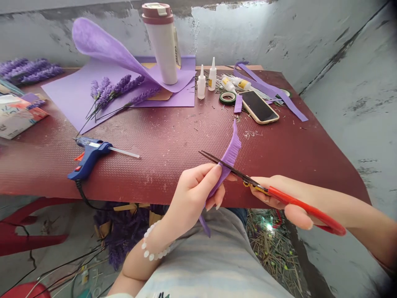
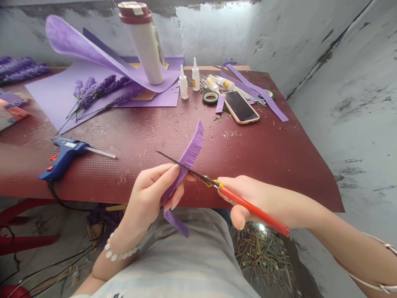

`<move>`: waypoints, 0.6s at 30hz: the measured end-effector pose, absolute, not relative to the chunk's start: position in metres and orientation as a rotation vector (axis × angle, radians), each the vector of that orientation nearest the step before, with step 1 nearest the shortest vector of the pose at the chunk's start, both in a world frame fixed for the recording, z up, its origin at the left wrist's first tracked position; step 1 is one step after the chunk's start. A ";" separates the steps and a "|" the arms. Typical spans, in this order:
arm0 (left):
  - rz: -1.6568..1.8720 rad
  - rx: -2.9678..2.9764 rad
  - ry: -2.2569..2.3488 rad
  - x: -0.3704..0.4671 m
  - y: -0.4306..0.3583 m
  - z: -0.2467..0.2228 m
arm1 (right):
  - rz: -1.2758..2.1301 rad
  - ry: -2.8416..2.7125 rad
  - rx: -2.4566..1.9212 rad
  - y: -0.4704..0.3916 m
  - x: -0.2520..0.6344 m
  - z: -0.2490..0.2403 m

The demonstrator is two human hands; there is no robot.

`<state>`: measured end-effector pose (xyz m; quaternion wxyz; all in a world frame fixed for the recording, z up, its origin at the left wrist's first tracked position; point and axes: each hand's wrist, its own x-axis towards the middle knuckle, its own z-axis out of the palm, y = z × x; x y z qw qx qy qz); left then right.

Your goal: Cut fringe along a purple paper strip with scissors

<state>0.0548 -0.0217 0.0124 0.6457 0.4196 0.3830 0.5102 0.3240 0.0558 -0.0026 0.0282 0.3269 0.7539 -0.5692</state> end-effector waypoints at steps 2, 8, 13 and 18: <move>1.175 0.943 0.862 0.055 -0.022 0.013 | -1.804 2.201 1.069 0.052 0.324 0.001; 1.196 0.918 0.836 0.055 -0.024 0.013 | -1.926 2.060 1.104 0.049 0.320 0.010; 1.193 0.909 0.824 0.056 -0.023 0.012 | -1.951 2.022 1.114 0.049 0.318 0.015; 1.189 0.892 0.821 0.055 -0.023 0.013 | -1.977 1.977 1.095 0.050 0.318 0.017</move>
